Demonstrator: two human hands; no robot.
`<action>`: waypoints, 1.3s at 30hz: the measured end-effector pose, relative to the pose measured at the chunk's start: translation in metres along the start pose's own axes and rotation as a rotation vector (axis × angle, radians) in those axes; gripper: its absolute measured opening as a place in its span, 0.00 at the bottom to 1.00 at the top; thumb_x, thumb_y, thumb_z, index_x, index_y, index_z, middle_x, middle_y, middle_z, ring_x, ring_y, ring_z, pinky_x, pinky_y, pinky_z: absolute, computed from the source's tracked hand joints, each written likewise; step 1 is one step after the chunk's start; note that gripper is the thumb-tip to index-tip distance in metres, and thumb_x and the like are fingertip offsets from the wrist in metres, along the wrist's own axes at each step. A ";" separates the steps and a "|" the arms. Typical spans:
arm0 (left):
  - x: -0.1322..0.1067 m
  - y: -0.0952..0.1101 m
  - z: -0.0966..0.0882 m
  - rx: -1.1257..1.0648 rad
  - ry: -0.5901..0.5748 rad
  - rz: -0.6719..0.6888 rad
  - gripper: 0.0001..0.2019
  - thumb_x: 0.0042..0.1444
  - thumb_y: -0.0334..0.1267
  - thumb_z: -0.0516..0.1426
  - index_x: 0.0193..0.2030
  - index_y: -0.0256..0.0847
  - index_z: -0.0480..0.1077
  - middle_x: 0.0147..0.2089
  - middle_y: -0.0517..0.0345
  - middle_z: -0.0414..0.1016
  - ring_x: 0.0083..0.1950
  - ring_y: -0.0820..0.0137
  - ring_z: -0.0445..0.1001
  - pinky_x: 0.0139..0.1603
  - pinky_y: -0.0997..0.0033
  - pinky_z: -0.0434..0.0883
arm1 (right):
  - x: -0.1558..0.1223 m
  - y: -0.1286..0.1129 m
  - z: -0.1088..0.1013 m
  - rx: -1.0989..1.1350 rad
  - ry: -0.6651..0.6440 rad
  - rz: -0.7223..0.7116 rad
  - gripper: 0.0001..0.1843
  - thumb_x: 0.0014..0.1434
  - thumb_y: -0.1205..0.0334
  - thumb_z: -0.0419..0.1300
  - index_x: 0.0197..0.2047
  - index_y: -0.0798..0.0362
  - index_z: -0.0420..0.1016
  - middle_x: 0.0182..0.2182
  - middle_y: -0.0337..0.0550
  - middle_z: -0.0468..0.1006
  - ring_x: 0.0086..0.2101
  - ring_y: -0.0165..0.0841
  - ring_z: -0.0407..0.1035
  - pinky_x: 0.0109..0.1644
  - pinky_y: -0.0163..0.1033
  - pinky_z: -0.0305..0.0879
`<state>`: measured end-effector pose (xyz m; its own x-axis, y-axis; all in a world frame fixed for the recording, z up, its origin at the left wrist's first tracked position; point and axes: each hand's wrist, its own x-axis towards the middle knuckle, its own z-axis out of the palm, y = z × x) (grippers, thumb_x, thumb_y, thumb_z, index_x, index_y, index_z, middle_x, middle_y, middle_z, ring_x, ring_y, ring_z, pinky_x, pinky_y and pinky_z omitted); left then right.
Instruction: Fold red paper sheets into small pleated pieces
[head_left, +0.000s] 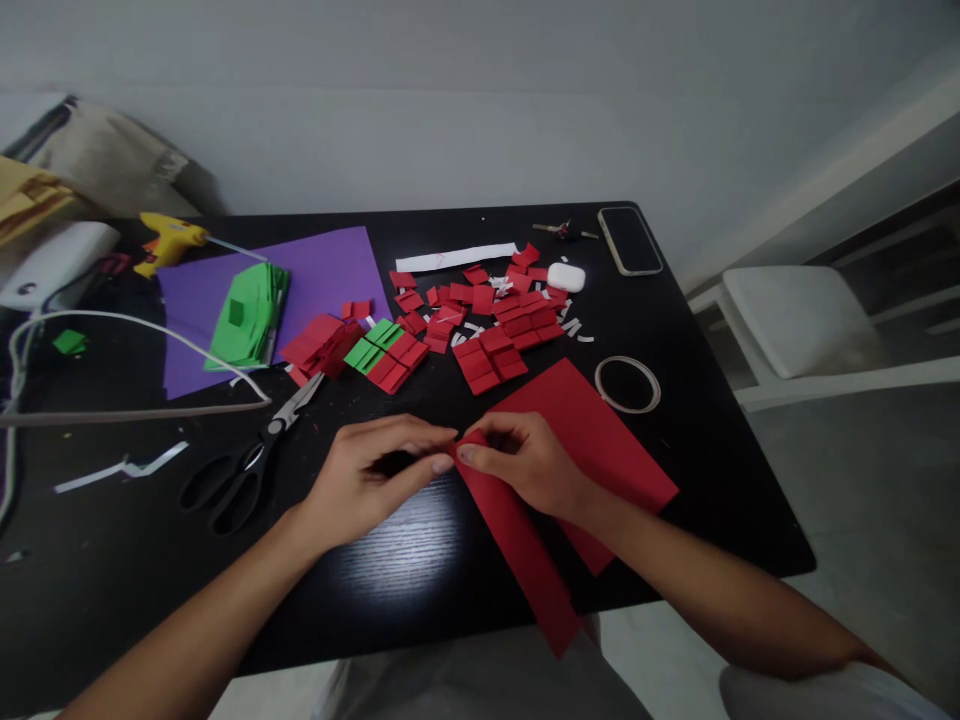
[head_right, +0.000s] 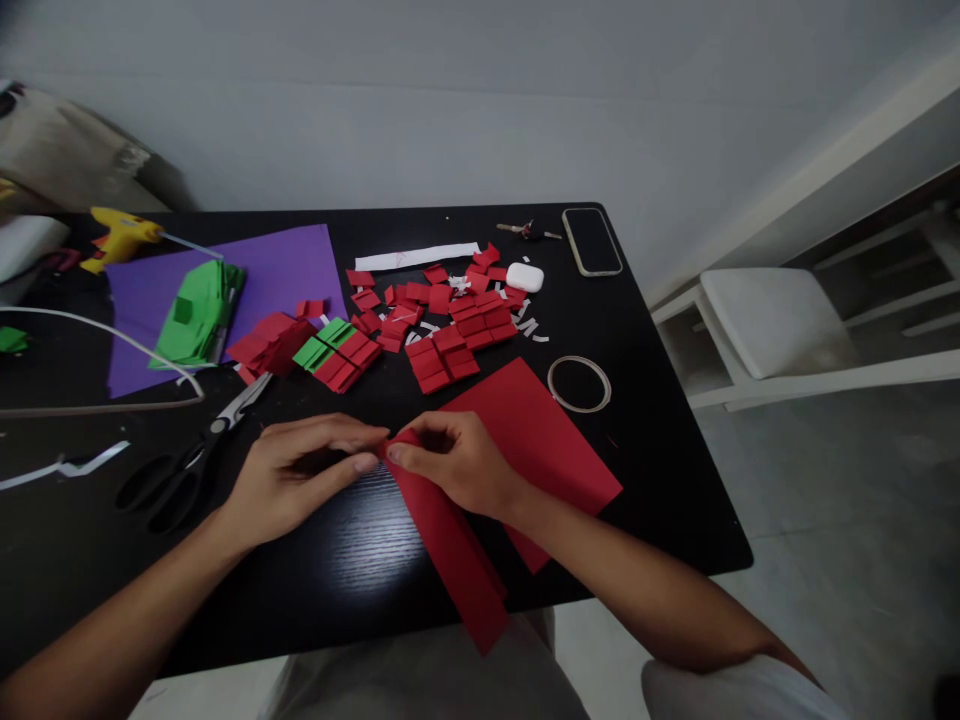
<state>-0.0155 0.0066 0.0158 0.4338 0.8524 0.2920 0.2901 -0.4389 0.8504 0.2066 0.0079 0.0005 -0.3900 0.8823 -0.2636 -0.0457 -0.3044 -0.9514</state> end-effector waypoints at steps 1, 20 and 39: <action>0.000 0.001 0.000 -0.009 -0.010 -0.060 0.07 0.66 0.36 0.64 0.49 0.39 0.80 0.39 0.54 0.85 0.37 0.71 0.83 0.39 0.77 0.78 | 0.000 0.000 0.000 -0.002 0.005 -0.005 0.15 0.55 0.49 0.74 0.34 0.53 0.82 0.29 0.37 0.79 0.30 0.30 0.69 0.35 0.36 0.65; -0.002 0.001 0.007 -0.154 -0.133 -0.342 0.15 0.72 0.45 0.55 0.35 0.38 0.71 0.27 0.61 0.71 0.27 0.74 0.67 0.28 0.74 0.63 | -0.002 -0.008 -0.001 -0.028 0.016 0.012 0.13 0.60 0.50 0.70 0.36 0.52 0.85 0.32 0.40 0.84 0.34 0.33 0.75 0.40 0.38 0.70; -0.004 0.000 0.007 -0.061 -0.099 -0.266 0.13 0.71 0.41 0.56 0.35 0.39 0.73 0.27 0.63 0.69 0.27 0.74 0.67 0.29 0.75 0.64 | 0.000 -0.008 -0.001 -0.074 0.095 -0.056 0.13 0.61 0.50 0.69 0.36 0.51 0.85 0.33 0.41 0.85 0.36 0.35 0.77 0.43 0.39 0.71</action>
<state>-0.0112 0.0014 0.0121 0.4314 0.9021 0.0134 0.3542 -0.1830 0.9171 0.2081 0.0110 0.0078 -0.2993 0.9284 -0.2203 0.0044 -0.2295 -0.9733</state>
